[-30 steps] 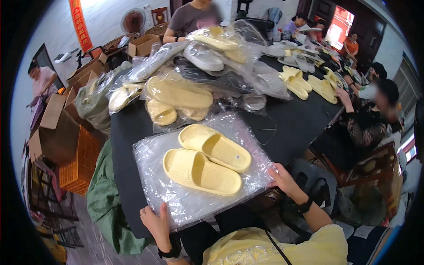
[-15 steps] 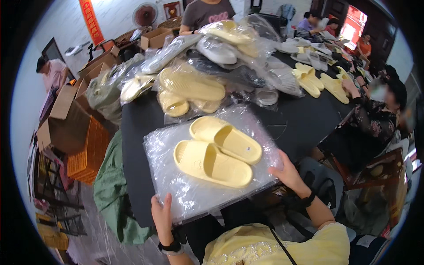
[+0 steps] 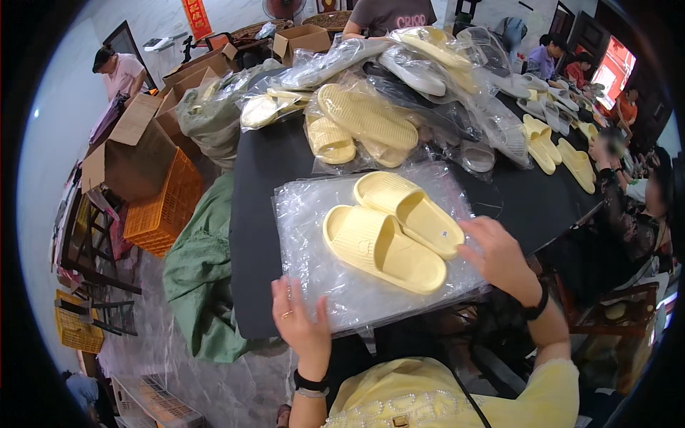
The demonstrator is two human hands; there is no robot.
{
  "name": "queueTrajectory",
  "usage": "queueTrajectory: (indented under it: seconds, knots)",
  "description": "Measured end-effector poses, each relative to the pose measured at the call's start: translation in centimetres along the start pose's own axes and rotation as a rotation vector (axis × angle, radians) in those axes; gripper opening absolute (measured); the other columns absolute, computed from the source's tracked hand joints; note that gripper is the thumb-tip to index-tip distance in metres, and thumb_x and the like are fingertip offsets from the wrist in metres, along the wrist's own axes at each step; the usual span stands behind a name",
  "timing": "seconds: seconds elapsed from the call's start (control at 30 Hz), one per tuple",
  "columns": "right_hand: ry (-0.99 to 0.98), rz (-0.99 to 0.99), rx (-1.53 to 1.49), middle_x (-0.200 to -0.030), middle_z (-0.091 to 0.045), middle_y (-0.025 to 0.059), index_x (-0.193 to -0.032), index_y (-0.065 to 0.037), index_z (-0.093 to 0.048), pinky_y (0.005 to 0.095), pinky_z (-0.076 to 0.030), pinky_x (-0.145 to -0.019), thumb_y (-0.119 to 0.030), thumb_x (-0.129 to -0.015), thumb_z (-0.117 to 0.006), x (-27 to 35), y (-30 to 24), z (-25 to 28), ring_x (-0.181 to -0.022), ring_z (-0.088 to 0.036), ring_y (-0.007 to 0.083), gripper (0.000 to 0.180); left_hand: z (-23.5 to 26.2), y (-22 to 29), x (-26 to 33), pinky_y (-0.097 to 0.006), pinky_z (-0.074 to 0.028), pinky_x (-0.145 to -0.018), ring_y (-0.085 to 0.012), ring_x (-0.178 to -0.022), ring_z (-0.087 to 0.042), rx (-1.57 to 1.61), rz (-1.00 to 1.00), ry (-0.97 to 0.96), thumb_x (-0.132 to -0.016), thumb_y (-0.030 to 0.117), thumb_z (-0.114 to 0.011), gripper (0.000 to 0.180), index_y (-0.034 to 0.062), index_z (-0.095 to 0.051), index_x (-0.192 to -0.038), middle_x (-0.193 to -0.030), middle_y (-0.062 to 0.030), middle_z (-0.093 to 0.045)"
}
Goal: Packaging finished slippers into plastic bags and organizing them.
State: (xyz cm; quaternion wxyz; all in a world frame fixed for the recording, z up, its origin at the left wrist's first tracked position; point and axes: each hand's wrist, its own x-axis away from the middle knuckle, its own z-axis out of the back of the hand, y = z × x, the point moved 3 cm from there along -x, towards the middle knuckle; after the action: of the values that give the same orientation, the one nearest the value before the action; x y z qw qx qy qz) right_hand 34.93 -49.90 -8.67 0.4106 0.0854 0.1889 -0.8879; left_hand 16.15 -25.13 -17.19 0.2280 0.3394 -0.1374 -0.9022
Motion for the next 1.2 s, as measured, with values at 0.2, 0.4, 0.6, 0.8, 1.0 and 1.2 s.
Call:
queueTrajectory:
  seconds: [0.2, 0.4, 0.6, 0.8, 1.0, 1.2]
  knots:
    - [-0.460, -0.076, -0.088, -0.111, -0.054, 0.0218, -0.113, 0.002, -0.051, 0.0421, -0.044, -0.085, -0.042, -0.084, -0.054, -7.7, 0.0, -9.3, -0.102, -0.053, 0.0366, 0.053, -3.8, 0.1, 1.4, -0.050, -0.020, -0.105, -0.0343, -0.131, -0.029, -0.116, -0.069, -0.320, -0.086, 0.044, -0.051, 0.063, 0.0047, -0.039, -0.134, -0.140, -0.0170, -0.034]
    - [-0.542, -0.152, -0.029, -0.090, -0.060, 0.0256, -0.092, 0.007, -0.060, 0.0430, -0.047, -0.075, -0.031, -0.080, -0.058, -10.7, -2.2, -10.5, -0.085, -0.060, 0.0363, 0.040, -3.5, -0.5, 2.1, -0.050, -0.023, -0.103, -0.0314, -0.128, -0.034, -0.090, -0.059, -0.251, -0.082, 0.048, -0.055, 0.063, 0.0062, -0.046, -0.129, -0.136, -0.0161, -0.041]
    - [-0.652, 0.412, -0.419, -0.082, -0.062, 0.0234, -0.084, 0.004, -0.061, 0.0429, -0.048, -0.071, -0.022, -0.077, -0.056, -10.3, -9.7, -13.0, -0.078, -0.061, 0.0371, 0.028, -3.5, -1.6, 2.8, -0.046, -0.034, -0.096, -0.0261, -0.109, -0.052, 0.485, 0.164, -0.211, -0.076, 0.033, -0.063, 0.042, 0.0123, -0.059, -0.113, -0.117, -0.0088, -0.057]
    - [-0.434, 0.067, -0.222, -0.086, -0.062, 0.0229, -0.086, 0.004, -0.061, 0.0429, -0.048, -0.071, -0.025, -0.079, -0.056, -14.8, -5.7, -14.6, -0.079, -0.061, 0.0373, 0.030, -3.7, -0.3, 1.3, -0.048, -0.028, -0.101, -0.0333, -0.124, -0.038, -0.083, -0.076, -0.262, -0.077, 0.047, -0.060, 0.062, 0.0055, -0.051, -0.123, -0.132, -0.0157, -0.044]
    - [-0.367, -0.044, -0.185, -0.085, -0.063, 0.0216, -0.086, 0.000, -0.063, 0.0424, -0.048, -0.069, -0.030, -0.079, -0.057, -10.3, 2.1, -10.3, -0.077, -0.061, 0.0369, 0.032, -4.0, -0.3, 1.6, -0.050, -0.026, -0.102, -0.0358, -0.127, -0.034, -0.097, -0.057, -0.294, -0.078, 0.049, -0.058, 0.066, 0.0046, -0.049, -0.126, -0.137, -0.0206, -0.038]
    - [-0.366, -0.292, -0.039, -0.079, -0.064, 0.0169, -0.091, -0.003, -0.063, 0.0370, -0.049, -0.065, -0.023, -0.075, -0.061, -2.4, 11.5, 3.4, -0.070, -0.063, 0.0273, 0.026, -3.4, -0.6, 1.9, -0.050, -0.022, -0.104, -0.0355, -0.129, -0.032, -0.110, -0.017, -0.315, -0.076, 0.048, -0.059, 0.069, 0.0043, -0.048, -0.128, -0.138, -0.0198, -0.037]
